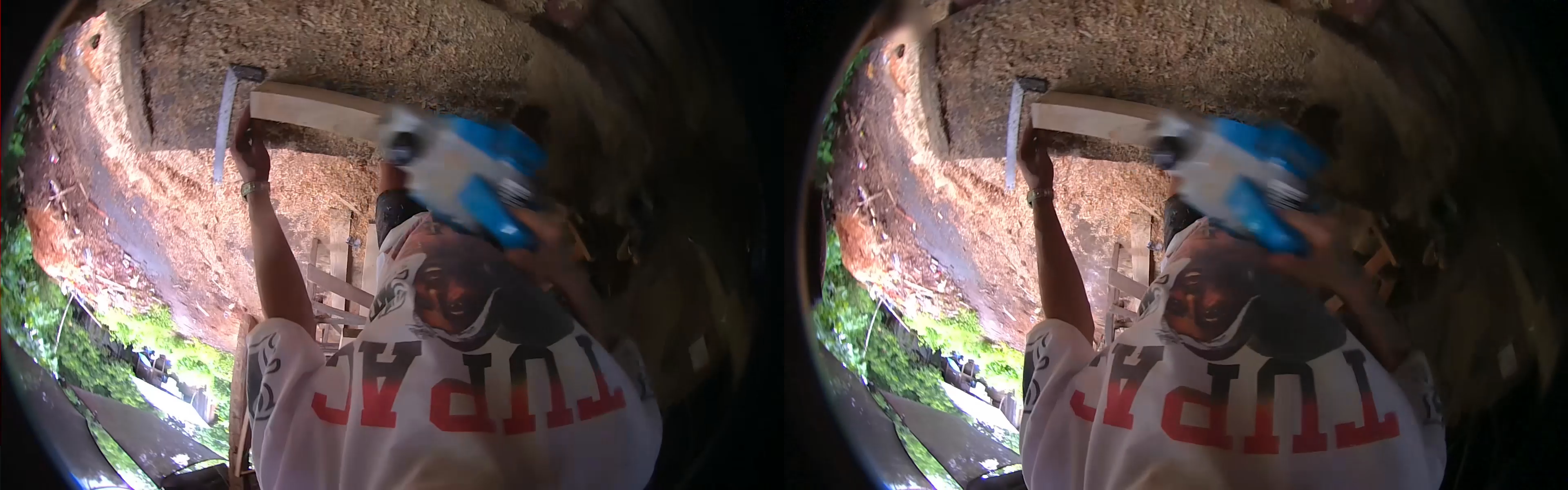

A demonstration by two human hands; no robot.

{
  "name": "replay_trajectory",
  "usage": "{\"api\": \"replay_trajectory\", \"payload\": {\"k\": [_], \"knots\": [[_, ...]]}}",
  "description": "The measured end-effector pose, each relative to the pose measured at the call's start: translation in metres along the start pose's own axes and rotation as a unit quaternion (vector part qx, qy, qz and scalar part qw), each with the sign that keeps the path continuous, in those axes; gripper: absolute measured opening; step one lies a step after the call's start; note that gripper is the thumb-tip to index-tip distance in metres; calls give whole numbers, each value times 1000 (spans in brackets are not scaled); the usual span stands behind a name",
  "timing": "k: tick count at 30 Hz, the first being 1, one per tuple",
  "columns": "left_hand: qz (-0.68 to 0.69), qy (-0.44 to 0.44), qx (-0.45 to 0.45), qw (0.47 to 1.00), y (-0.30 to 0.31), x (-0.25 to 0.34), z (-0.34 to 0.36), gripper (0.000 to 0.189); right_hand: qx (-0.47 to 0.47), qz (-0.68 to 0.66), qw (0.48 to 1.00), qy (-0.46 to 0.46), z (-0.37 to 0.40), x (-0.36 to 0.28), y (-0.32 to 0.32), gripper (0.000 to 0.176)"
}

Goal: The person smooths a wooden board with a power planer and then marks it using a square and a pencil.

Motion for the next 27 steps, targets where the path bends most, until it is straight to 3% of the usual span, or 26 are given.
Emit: {"api": "replay_trajectory", "payload": {"k": [1, 2, 3, 4, 5, 6, 9, 10, 12, 15, 19, 20, 22, 23, 25, 27], "knots": [[43, -4, 29, 999, 2, 0, 3, 40, 2, 6, 997, -81, 37, 26, 20, 62], [-34, -10, 49, 998, 1, 27, 9, 51, 3, 11, 987, -161, 77, 53, 40, 60], [-172, -67, 65, 981, -3, 49, 18, 56, 59, 64, 987, -138, 113, 75, 61, 57], [-306, -121, 78, 941, -13, 70, 29, 62, 81, -15, 978, -194, 147, 104, 74, 56], [-345, -125, 57, 929, -30, 84, 39, 70, 102, -93, 960, -245, 174, 131, 84, 55], [-407, -191, 49, 892, -51, 98, 51, 76, 124, -90, 952, -263, 193, 144, 96, 56], [-531, -124, -145, 826, -144, 132, 106, 94, 211, -150, 915, -309, 245, 210, 129, 58], [-476, -136, -146, 857, -167, 141, 126, 101, 252, -214, 887, -322, 268, 253, 131, 57], [-456, -128, -165, 865, -203, 157, 162, 101, 329, -274, 846, -318, 280, 294, 141, 54], [-439, -110, -178, 874, -229, 162, 185, 97, 435, -264, 813, -282, 266, 328, 157, 45], [-439, -61, -157, 883, -210, 155, 174, 87, 451, -311, 797, -255, 198, 348, 162, 41], [-323, -64, -84, 941, -195, 130, 165, 85, 452, -326, 793, -245, 179, 348, 165, 40], [-287, -27, -34, 957, -184, 139, 143, 86, 457, -361, 782, -222, 143, 352, 179, 38], [-461, -96, -46, 881, -183, 128, 137, 88, 455, -380, 778, -209, 120, 354, 187, 37], [-476, -17, -57, 878, -190, 147, 134, 91, 448, -414, 770, -185, 77, 364, 206, 35], [-481, -21, -44, 875, -193, 142, 131, 91, 442, -442, 762, -168, 31, 376, 229, 33]]}}
Point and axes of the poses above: each hand's wrist, its own z-axis away from the middle knuckle, its own y-axis out of the back of the hand, x = y × z, the point moved 7 cm from there along -z, towards the middle knuckle, and after that the axes turned 7 degrees about -y, right-handed, at the moved point
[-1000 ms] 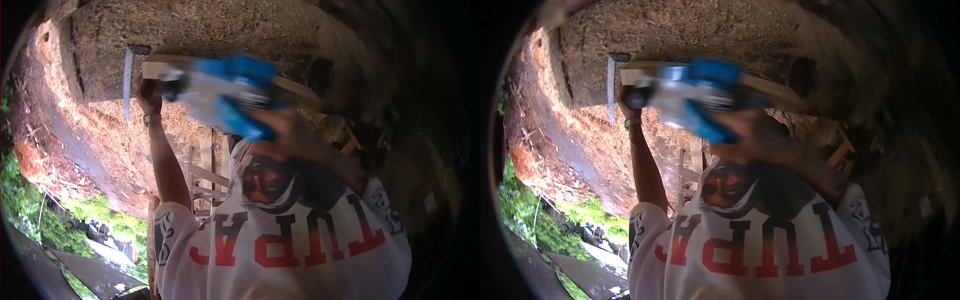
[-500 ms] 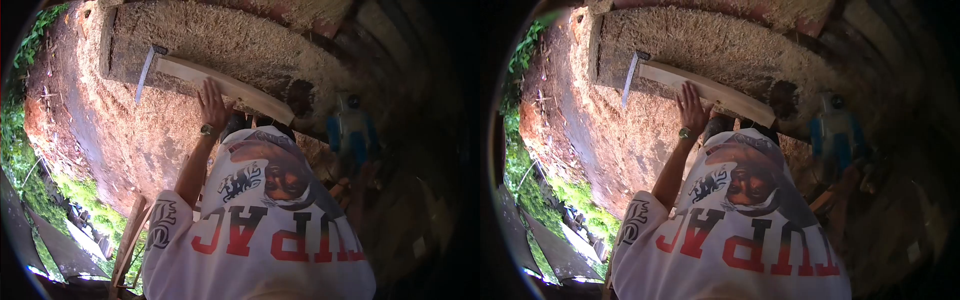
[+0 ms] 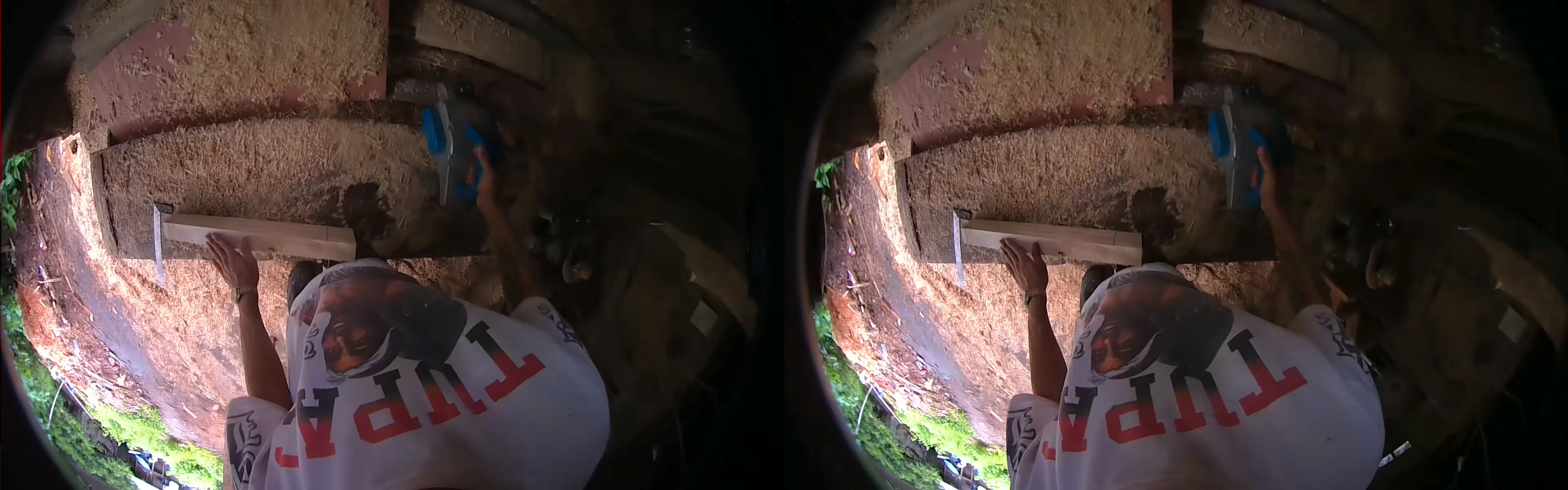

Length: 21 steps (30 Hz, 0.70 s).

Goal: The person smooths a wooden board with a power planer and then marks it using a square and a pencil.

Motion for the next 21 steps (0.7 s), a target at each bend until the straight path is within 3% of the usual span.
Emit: {"api": "replay_trajectory", "payload": {"k": [4, 5, 7, 9, 11, 13, 15, 17, 18, 19, 21], "knots": [[15, 17, -61, 998, -4, 17, -1, 90, -7, 24, 1000, 3, -87, -12, -50, 33], [-18, -22, -37, 999, -14, 17, 2, 96, 13, 4, 999, -33, -105, -2, -55, 32], [42, -46, -29, 998, -10, 30, 16, 94, 37, -30, 992, -115, -145, 35, -57, 31], [264, 19, 55, 963, -19, 23, 32, 96, -36, -91, 986, -136, -179, 76, -58, 30], [290, 178, 71, 937, -22, 6, 42, 102, -35, -53, 987, -150, -182, 78, -61, 31], [407, 284, 12, 868, -29, 12, 29, 88, -26, -14, 989, -146, -189, 75, -49, 31], [534, 363, -49, 762, -42, 23, 7, 75, -16, 23, 991, -130, -176, 54, -45, 31], [475, 372, -22, 797, -125, -26, -6, 59, -3, 58, 993, -108, -160, 40, -33, 32], [487, 370, -9, 791, -133, -31, -1, 53, 1, 74, 993, -95, -150, 35, -29, 32], [499, 369, 4, 784, -119, -25, 2, 48, 6, 90, 993, -81, -141, 32, -23, 32], [593, 360, 31, 720, -87, -14, 20, 42, 23, 123, 991, -53, -113, 31, -8, 33]]}}
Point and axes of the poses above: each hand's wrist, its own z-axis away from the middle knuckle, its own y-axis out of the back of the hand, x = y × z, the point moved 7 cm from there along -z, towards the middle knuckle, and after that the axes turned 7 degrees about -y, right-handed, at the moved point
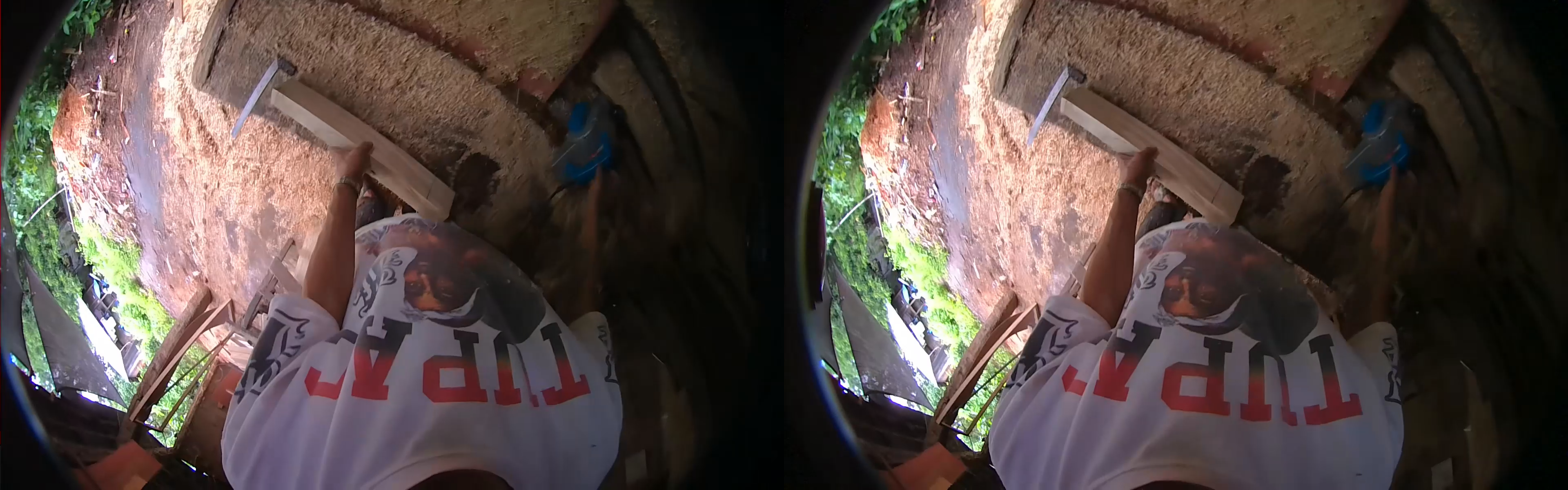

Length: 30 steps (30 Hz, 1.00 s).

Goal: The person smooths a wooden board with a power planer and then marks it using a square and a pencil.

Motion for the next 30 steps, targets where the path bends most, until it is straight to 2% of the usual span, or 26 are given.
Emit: {"api": "replay_trajectory", "payload": {"k": [1, 2, 4, 5, 8, 9, 10, 12, 13, 15, 16, 18, 20, 22, 23, 25, 26, 28, 29, 30], "knots": [[120, -55, 0, 991, 9, -3, 3, 44, 4, 9, 1000, 11, 18, 5, 6, 33], [134, -37, -51, 989, 14, -11, 0, 46, 7, 19, 1000, 15, 37, 13, 9, 33], [160, 4, -158, 974, 19, 11, 20, 49, -2, 33, 999, 7, 81, 45, 9, 34], [130, 6, -192, 973, 23, -5, 6, 53, -11, 40, 999, -9, 108, 67, 6, 34], [197, 47, -166, 965, 26, 2, 13, 53, -65, 60, 991, -99, 187, 158, -26, 35], [162, 144, -170, 961, 32, -22, -4, 63, -86, 63, 984, -141, 219, 184, -48, 35], [264, 159, -180, 934, 30, -11, 6, 78, -105, 67, 976, -181, 252, 208, -70, 35], [298, 196, -234, 904, 28, -12, 2, 88, -129, 86, 959, -239, 314, 235, -115, 36], [286, 175, -252, 908, 28, -10, 0, 89, -132, 101, 952, -256, 345, 238, -130, 36], [329, 225, -305, 865, 25, -39, -14, 89, -135, 157, 936, -283, 410, 213, -163, 60], [345, 250, -330, 842, 25, -54, -21, 89, -117, 115, 940, -298, 425, 217, -169, 59], [327, 234, -353, 845, 26, -45, -28, 84, -94, 18, 942, -322, 451, 224, -193, 57], [298, 253, -370, 843, 24, -47, -37, 74, -70, -10, 949, -308, 458, 221, -200, 55], [261, 290, -366, 845, 42, -76, -55, 61, -79, -28, 953, -292, 467, 223, -203, 55], [70, 111, -499, 857, 42, -92, -82, 56, -67, -41, 952, -297, 466, 231, -201, 56], [-107, 28, -545, 831, 45, -90, -85, 42, -44, -62, 950, -302, 458, 242, -200, 58], [-209, -83, -522, 823, 66, -40, -68, 42, -33, -47, 950, -307, 462, 239, -206, 59], [-209, -147, -567, 783, 94, 4, -55, 39, -9, -17, 949, -316, 467, 235, -208, 62], [-221, -154, -537, 799, 107, 13, -66, 36, 0, -60, 949, -310, 466, 241, -210, 64], [-232, -162, -509, 813, 121, 14, -83, 33, 17, -62, 950, -305, 462, 250, -208, 56]]}}
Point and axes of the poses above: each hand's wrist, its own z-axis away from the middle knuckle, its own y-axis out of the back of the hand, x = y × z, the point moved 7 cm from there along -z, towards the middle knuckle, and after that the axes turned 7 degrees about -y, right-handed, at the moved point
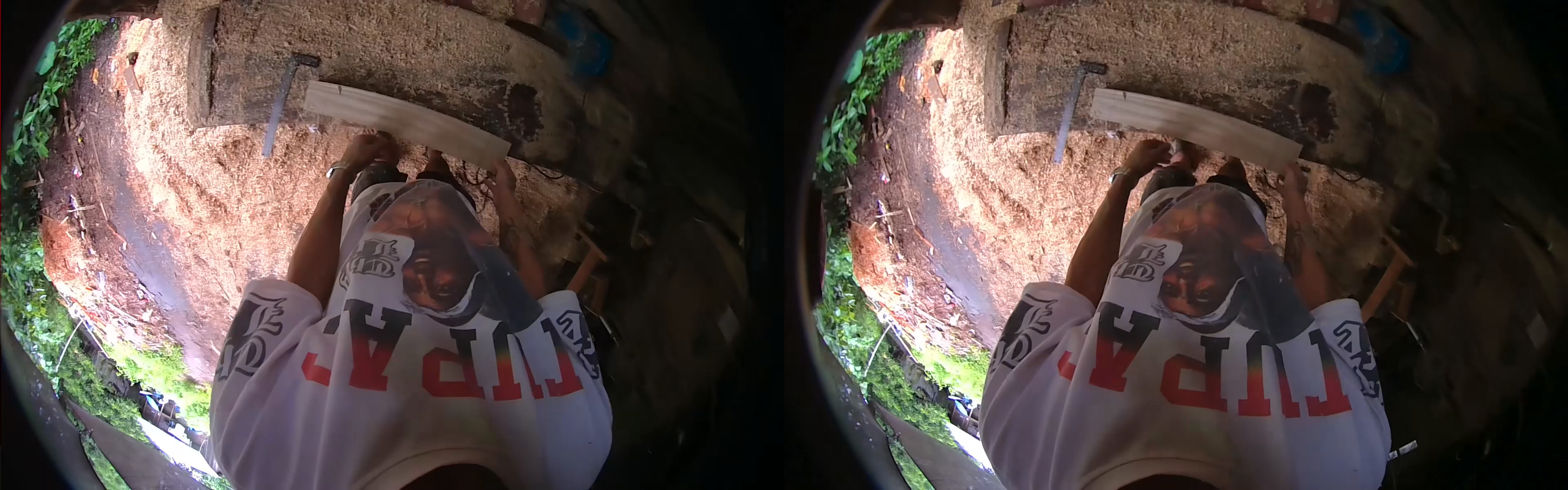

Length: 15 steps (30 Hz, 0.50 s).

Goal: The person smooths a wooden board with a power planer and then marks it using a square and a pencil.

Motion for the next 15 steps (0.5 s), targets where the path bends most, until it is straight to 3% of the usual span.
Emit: {"api": "replay_trajectory", "payload": {"k": [1, 2, 4, 5, 7, 8, 10, 13, 15], "knots": [[-14, 9, 29, 999, 19, -1, 6, 30, 16, -7, 1000, 6, -8, 3, 2, 49], [-179, -21, 30, 983, 40, 5, 6, 29, 34, -14, 999, 12, -15, 7, 5, 43], [-307, -105, 176, 929, 83, 32, 18, 22, 52, 34, 997, 38, -29, 13, 10, 39], [-318, -102, 220, 917, 100, 45, 25, 24, 47, 56, 996, 42, -34, 15, 12, 39], [-297, -154, 271, 902, 134, 58, 27, 39, 49, 96, 993, 44, -40, 17, 11, 39], [-337, -126, 290, 887, 146, 68, 29, 64, 57, 114, 991, 43, -38, 15, 9, 40], [-491, -77, 246, 832, 144, 97, 22, 94, 70, 140, 987, 39, -34, 11, 10, 42], [-631, -93, 100, 764, 104, 114, 5, 116, 77, 158, 982, 69, -41, 12, 8, 46], [-624, -119, 126, 762, 79, 111, 2, 124, 75, 157, 975, 136, -63, 21, 12, 50]]}}
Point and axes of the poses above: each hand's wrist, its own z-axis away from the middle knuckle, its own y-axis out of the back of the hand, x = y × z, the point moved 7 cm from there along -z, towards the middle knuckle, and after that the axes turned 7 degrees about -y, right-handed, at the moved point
